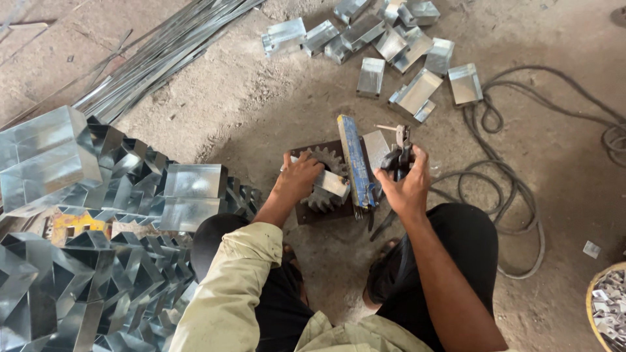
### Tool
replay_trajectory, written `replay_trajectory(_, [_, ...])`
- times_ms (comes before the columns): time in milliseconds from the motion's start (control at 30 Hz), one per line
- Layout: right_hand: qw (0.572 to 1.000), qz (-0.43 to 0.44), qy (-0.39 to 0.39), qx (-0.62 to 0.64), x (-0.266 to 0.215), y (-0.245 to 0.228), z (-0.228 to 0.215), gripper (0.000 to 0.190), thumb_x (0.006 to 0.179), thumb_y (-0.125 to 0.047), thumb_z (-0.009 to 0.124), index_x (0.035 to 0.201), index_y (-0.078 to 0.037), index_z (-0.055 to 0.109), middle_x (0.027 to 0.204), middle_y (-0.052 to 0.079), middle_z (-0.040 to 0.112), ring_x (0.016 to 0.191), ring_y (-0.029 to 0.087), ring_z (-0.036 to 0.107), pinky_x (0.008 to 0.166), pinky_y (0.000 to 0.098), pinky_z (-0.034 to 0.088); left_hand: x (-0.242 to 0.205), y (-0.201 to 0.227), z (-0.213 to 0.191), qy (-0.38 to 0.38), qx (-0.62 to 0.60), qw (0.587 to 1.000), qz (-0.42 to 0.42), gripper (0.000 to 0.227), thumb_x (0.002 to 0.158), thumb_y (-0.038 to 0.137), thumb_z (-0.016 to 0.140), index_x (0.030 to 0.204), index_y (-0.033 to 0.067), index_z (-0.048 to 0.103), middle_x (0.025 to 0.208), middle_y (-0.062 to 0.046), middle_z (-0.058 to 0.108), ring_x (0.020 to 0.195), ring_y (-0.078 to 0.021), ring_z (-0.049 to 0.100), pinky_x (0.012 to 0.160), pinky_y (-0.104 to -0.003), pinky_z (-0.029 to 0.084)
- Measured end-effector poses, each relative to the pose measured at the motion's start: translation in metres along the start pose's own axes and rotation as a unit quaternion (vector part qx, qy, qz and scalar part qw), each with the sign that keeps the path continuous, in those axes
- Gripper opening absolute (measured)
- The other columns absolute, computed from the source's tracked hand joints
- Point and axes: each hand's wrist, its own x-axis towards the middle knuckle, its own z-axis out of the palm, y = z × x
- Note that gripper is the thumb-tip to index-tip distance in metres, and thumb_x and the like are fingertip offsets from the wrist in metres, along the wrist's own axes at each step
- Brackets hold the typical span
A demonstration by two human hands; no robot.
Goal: The person sits on the floor and uses a handheld welding torch to join small rectangular metal pieces to a central gear-like fixture. They repeatedly pick up metal pieces, position them against the fixture, and apply the torch to create welds, generating bright sparks and smoke.
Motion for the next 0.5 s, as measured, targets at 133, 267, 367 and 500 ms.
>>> replay_trajectory(133, [1.000,0.008,-0.006,0.004,-0.001,-0.001,0.000,0.080,0.073,-0.018,0.091,0.136,0.007,0.047,0.120,0.023,0.061,0.110,0.037,0.063,0.096,0.0462,0.050,0.002,-0.001,0.000,-0.017,-0.014,1.000,-0.012,0.040,0.079,-0.001,0.065,0.115,0.0160,0.069,0.120,-0.002,0.067,0.136,-0.0253,0.048,0.107,-0.065,0.031])
replay_trajectory(267, [1.000,0.007,-0.015,0.010,0.000,-0.001,0.000,0.081,0.075,-0.020,0.091,0.136,0.007,0.046,0.120,0.023,0.061,0.111,0.037,0.064,0.096,0.0462,0.051,0.002,0.002,-0.002,-0.037,-0.017,0.999,-0.022,0.043,0.079,-0.002,0.066,0.118,0.0163,0.069,0.121,-0.001,0.066,0.135,-0.0252,0.049,0.108,-0.066,0.030])
replay_trajectory(367, [0.997,0.054,-0.037,0.036,-0.002,-0.002,0.001,0.080,0.076,-0.023,0.089,0.137,0.006,0.046,0.118,0.021,0.063,0.106,0.035,0.066,0.093,0.0446,0.053,0.002,0.002,-0.005,-0.021,-0.017,0.999,-0.018,0.044,0.078,-0.001,0.067,0.118,0.0163,0.069,0.122,-0.002,0.067,0.136,-0.0250,0.049,0.110,-0.066,0.029])
replay_trajectory(500, [1.000,0.002,-0.016,-0.012,-0.002,0.000,0.002,0.083,0.075,-0.023,0.093,0.137,0.007,0.046,0.121,0.025,0.062,0.111,0.040,0.064,0.096,0.0474,0.051,0.005,-0.006,-0.014,-0.072,-0.024,0.997,-0.013,0.043,0.074,0.007,0.073,0.115,0.0149,0.069,0.123,-0.003,0.065,0.136,-0.0240,0.049,0.114,-0.065,0.025])
